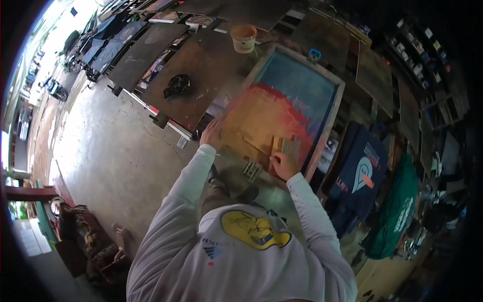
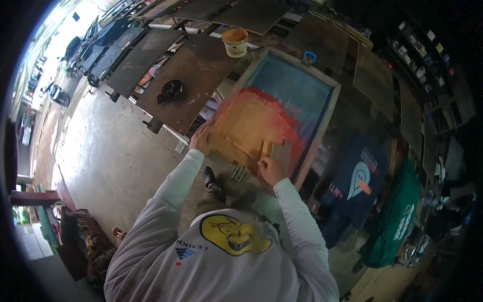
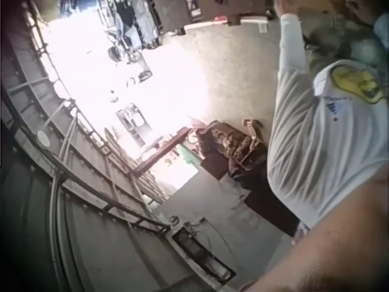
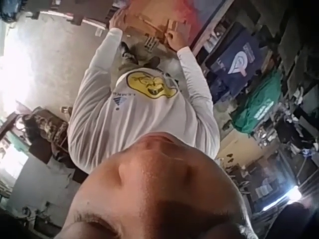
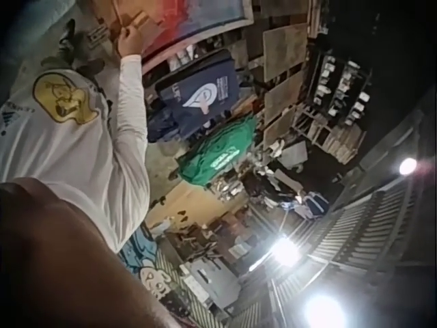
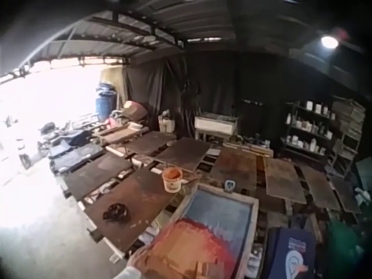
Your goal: Applying ink to a screen and spreading it to print a design onto a t-shirt.
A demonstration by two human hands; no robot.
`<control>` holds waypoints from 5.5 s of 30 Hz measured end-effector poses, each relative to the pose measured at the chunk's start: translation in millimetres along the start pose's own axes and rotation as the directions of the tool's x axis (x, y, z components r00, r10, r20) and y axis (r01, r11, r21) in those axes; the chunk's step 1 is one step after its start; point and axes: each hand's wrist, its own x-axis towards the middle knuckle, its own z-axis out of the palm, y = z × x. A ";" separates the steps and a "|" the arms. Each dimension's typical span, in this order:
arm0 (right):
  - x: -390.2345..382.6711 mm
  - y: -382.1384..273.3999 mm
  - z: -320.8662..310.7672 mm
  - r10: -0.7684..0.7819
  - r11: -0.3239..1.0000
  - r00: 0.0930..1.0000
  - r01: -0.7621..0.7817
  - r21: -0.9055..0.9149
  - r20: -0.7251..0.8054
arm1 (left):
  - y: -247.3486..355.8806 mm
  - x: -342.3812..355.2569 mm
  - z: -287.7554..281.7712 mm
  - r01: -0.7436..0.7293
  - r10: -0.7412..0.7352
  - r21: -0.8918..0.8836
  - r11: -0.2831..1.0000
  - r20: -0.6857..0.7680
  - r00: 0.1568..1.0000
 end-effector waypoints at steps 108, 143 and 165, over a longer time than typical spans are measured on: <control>-39.9 -87.9 -100.1 0.308 -0.656 0.824 0.545 0.522 -0.475 | -37.2 -4.5 20.3 -0.050 0.048 0.029 0.998 0.072 0.996; 48.9 6.0 -22.4 0.530 0.494 0.846 -0.370 0.787 0.065 | -7.0 -3.0 4.3 0.070 -0.070 -0.017 0.997 0.023 0.997; 41.1 -19.0 -52.6 0.455 0.459 0.887 -0.309 0.833 0.078 | 0.8 -1.2 6.9 0.069 -0.069 -0.008 0.998 -0.013 0.998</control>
